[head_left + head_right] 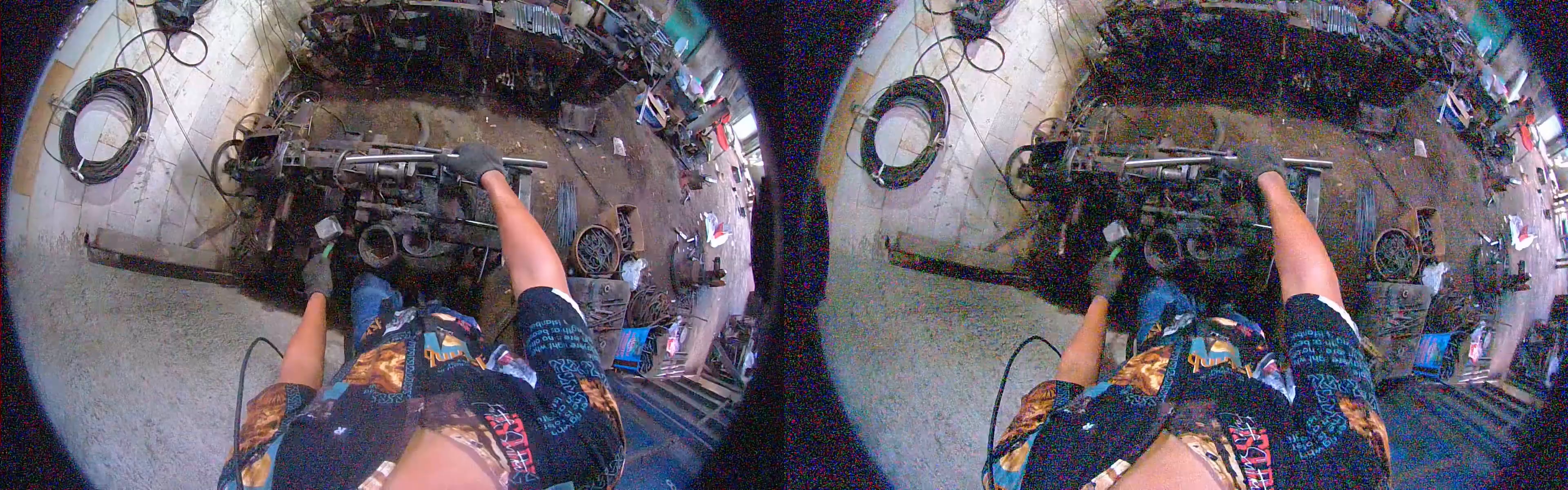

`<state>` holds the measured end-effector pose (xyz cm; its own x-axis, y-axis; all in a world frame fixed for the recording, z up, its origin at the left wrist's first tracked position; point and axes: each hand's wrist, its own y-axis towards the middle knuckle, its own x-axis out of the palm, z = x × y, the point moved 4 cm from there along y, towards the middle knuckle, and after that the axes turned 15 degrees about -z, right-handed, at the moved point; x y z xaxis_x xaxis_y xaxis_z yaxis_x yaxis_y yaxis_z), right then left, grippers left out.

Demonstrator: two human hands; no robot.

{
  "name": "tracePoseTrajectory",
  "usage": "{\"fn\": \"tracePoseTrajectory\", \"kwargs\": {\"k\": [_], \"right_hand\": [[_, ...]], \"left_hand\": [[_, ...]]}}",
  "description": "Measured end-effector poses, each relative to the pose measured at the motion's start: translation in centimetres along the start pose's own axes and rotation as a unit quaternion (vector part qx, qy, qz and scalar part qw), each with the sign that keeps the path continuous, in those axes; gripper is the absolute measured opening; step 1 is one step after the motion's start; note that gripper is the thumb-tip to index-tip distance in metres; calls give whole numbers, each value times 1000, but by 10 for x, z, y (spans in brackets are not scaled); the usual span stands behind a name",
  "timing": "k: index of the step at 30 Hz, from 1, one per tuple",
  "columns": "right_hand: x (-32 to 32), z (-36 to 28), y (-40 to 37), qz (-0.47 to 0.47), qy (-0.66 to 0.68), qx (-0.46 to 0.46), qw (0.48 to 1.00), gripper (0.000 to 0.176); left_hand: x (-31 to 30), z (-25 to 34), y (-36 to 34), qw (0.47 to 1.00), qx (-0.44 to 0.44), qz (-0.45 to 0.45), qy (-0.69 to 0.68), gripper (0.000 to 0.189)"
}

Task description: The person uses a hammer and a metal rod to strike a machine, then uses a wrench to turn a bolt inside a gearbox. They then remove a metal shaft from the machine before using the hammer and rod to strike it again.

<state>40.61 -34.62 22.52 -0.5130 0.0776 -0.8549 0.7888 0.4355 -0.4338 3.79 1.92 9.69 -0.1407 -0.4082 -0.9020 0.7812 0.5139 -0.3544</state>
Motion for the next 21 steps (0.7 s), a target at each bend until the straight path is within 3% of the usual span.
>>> {"fn": "tracePoseTrajectory", "kwargs": {"k": [2, 5, 7, 10, 14, 17, 19, 21], "right_hand": [[6, 1, 3, -24, 8, 7, 1000, 63], [7, -1, 4, 30, 11, -25, 999, 65], [1, -4, -1, -11, -21, -18, 1000, 65], [-2, -5, -6, -19, -9, 4, 1000, 64], [7, 2, 4, -17, -18, 12, 1000, 63], [21, 15, 25, -27, -2, -8, 1000, 63], [36, 27, 45, 20, 15, 9, 1000, 62], [18, 11, 21, 10, 9, 4, 1000, 60]], "left_hand": [[7, -7, 2, 999, -18, -15, 22, 31], [22, -24, 13, 1000, 6, 14, 22, 32], [35, -34, 26, 995, 42, 8, 93, 33], [44, -47, 29, 995, 73, 34, 53, 33], [27, -30, 15, 998, 35, 6, 57, 33], [26, -30, 15, 994, 59, 61, 72, 34], [23, -29, 15, 997, 51, 17, 53, 35], [20, -25, 12, 998, 47, 16, 49, 35]]}}
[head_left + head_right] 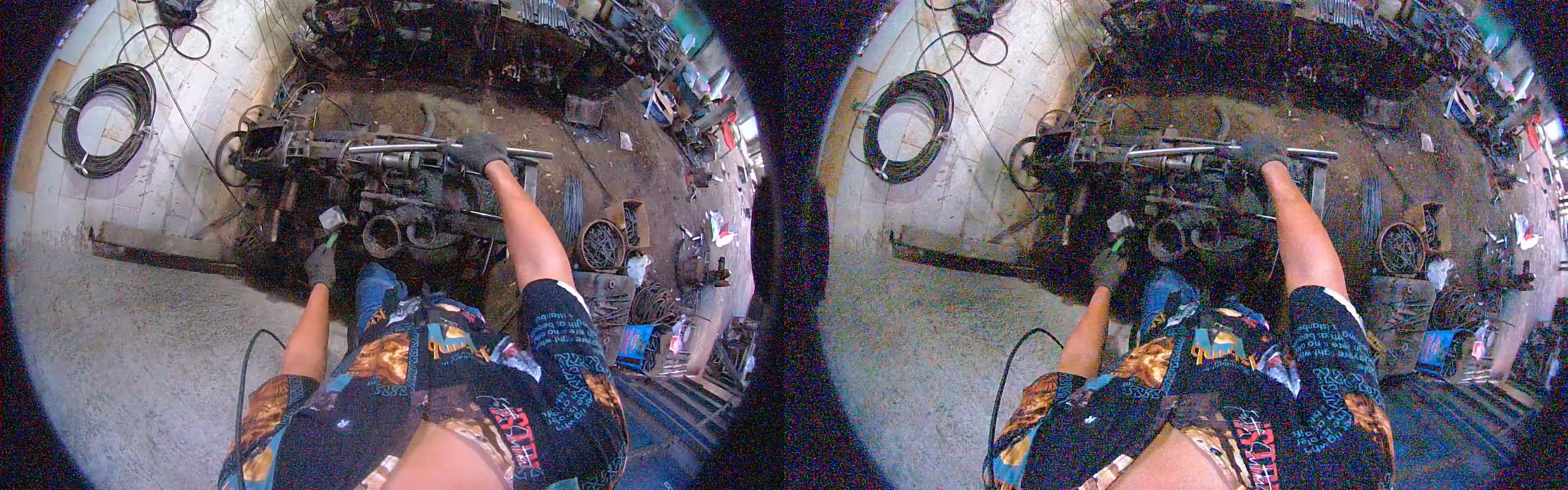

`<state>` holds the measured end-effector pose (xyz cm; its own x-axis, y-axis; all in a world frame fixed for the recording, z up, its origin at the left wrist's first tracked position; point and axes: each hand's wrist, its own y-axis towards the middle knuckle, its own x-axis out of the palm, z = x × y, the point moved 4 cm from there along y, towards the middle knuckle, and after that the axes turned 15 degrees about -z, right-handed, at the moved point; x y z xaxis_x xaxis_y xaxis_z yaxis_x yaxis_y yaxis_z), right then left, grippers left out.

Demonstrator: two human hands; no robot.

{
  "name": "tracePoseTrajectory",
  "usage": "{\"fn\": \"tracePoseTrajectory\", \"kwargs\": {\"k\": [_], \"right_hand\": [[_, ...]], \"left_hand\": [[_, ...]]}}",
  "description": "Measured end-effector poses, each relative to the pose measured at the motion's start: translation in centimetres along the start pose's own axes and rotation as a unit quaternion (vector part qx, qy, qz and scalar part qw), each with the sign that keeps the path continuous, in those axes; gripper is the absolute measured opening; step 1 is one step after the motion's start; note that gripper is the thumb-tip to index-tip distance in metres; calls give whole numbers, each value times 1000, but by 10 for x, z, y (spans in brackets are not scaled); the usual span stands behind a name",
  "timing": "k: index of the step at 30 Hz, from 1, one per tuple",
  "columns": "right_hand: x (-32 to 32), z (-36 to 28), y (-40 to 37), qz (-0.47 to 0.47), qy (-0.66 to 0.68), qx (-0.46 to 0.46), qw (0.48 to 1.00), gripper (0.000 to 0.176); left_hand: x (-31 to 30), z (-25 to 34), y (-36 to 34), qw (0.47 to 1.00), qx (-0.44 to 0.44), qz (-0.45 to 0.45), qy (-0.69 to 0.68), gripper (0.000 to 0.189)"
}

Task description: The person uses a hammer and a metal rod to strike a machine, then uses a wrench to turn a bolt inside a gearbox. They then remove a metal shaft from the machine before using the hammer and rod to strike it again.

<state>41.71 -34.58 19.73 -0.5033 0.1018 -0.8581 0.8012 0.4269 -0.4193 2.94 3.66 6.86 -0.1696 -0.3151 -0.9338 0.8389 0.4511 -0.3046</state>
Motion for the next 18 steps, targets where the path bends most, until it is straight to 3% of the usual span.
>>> {"fn": "tracePoseTrajectory", "kwargs": {"k": [7, 12, 14, 16, 18], "right_hand": [[-6, -8, -4, -25, -15, -36, 999, 61], [-21, -17, -26, -29, -10, -45, 999, 61], [-43, -33, -50, -31, -11, -52, 998, 62], [-83, -58, -84, 30, 73, -57, 995, 67], [-97, -67, -93, 5, 67, -44, 997, 70]], "left_hand": [[-9, 7, -5, 995, -60, -6, -79, 36], [0, 2, 2, 999, -31, -32, 2, 37], [3, -1, 5, 998, -40, -43, 7, 37], [5, -3, 6, 998, -49, -41, -4, 36], [8, -9, 7, 998, -39, -41, 2, 35]]}}
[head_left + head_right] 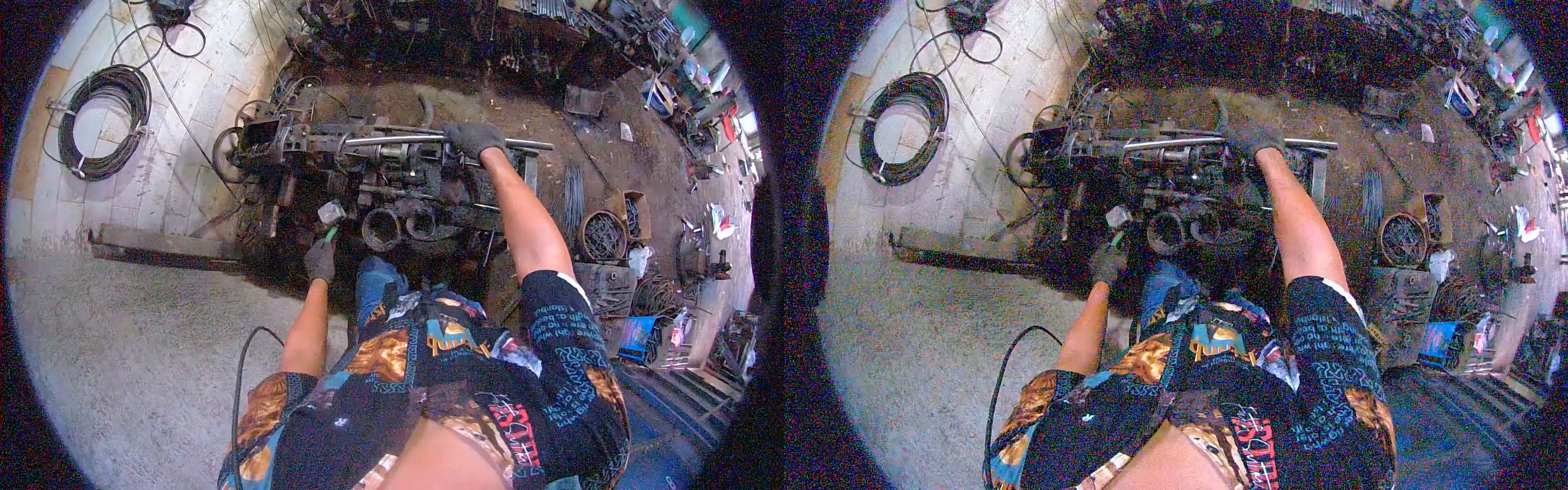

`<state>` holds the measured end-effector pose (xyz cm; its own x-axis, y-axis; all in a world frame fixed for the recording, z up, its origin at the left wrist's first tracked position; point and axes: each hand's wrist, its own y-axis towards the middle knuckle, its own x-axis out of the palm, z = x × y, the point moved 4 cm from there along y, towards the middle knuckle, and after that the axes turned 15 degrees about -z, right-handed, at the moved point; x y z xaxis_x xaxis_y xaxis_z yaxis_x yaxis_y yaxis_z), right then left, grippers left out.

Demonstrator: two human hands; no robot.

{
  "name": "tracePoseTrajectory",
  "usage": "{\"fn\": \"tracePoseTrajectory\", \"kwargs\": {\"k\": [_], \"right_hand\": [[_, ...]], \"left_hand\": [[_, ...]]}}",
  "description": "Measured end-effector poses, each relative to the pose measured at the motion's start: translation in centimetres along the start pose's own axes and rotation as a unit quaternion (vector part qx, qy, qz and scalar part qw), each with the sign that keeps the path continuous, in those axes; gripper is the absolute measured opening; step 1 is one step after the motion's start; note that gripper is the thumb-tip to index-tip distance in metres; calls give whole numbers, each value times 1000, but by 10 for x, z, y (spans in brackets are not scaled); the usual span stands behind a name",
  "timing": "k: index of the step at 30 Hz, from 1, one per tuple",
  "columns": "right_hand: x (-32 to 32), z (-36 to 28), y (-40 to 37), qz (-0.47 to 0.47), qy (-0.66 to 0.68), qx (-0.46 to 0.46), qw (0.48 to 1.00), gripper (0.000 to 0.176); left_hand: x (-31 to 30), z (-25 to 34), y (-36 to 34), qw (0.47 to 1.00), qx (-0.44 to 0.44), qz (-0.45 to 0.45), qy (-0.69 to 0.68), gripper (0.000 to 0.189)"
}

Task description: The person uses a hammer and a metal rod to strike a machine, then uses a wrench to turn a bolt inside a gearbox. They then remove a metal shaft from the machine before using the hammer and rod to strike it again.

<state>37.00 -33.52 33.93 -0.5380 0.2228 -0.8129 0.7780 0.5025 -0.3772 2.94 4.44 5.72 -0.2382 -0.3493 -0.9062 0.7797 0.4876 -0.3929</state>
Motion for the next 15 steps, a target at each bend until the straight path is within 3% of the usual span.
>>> {"fn": "tracePoseTrajectory", "kwargs": {"k": [2, 4, 5, 7, 10, 13, 15], "right_hand": [[19, 14, 21, -27, -5, 16, 999, 72], [70, 61, 82, -66, -42, 102, 992, 65], [55, 46, 65, -68, -42, 102, 992, 65], [24, 15, 34, -51, -32, 49, 997, 57], [51, 40, 61, -66, -31, 69, 995, 50], [57, 48, 65, -6, -28, 39, 999, 45], [61, 50, 76, -49, -55, 63, 995, 42]], "left_hand": [[-4, 5, -6, 1000, 9, -2, 7, 34], [-21, 23, -18, 999, -32, 12, -5, 34], [-11, 14, -12, 999, -34, 10, -5, 34], [12, -10, 0, 979, -25, -7, -203, 34], [26, -22, 13, 962, -7, -10, -273, 35], [31, -29, 15, 961, 19, 9, -276, 37], [2, -6, -2, 979, 10, 9, -201, 36]]}}
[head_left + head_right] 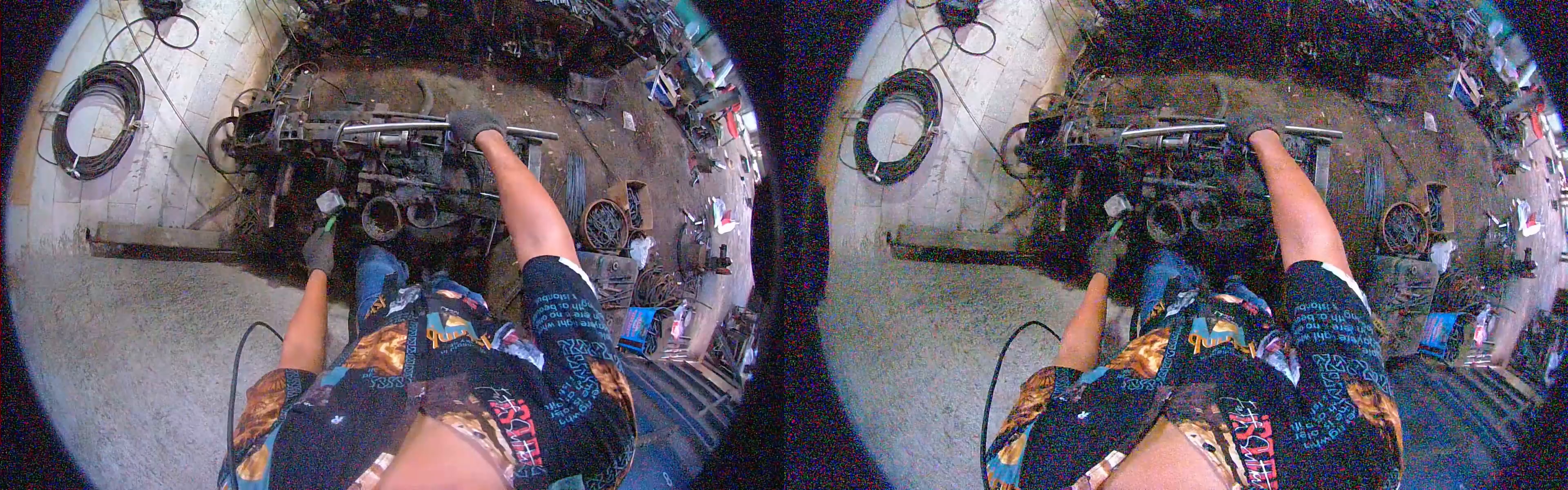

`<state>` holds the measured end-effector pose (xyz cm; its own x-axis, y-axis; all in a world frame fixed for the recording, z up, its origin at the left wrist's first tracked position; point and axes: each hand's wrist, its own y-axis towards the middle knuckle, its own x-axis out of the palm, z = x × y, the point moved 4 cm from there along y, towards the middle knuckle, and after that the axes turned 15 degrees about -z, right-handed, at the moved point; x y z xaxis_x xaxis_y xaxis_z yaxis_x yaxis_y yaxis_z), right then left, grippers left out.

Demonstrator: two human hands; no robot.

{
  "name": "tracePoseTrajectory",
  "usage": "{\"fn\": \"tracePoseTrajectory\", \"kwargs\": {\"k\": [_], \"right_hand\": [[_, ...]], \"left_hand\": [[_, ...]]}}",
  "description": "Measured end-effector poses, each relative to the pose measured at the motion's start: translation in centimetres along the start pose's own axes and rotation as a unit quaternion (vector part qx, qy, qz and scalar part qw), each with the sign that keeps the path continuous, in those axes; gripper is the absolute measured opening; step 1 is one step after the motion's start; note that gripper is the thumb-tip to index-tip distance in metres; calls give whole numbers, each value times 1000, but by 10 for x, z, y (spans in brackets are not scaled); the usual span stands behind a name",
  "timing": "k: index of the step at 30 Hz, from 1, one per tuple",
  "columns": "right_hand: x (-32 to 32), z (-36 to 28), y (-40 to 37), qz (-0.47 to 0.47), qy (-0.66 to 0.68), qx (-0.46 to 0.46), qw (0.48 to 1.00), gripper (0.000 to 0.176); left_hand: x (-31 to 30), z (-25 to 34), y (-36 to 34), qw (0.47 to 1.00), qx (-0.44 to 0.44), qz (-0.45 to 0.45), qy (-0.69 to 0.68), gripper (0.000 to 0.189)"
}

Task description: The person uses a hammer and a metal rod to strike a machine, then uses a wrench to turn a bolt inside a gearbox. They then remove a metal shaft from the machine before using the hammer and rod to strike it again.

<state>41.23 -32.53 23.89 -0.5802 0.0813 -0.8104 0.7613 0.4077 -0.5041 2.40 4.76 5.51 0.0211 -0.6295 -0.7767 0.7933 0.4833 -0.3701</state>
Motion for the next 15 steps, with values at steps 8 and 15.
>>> {"fn": "tracePoseTrajectory", "kwargs": {"k": [8, 15], "right_hand": [[5, -4, 0, -1, -71, -65, 995, 32], [27, 14, 39, -67, -106, -59, 990, 38]], "left_hand": [[-22, 53, -26, 983, 37, 9, 182, 28], [-33, 70, -34, 998, -5, 2, 66, 32]]}}
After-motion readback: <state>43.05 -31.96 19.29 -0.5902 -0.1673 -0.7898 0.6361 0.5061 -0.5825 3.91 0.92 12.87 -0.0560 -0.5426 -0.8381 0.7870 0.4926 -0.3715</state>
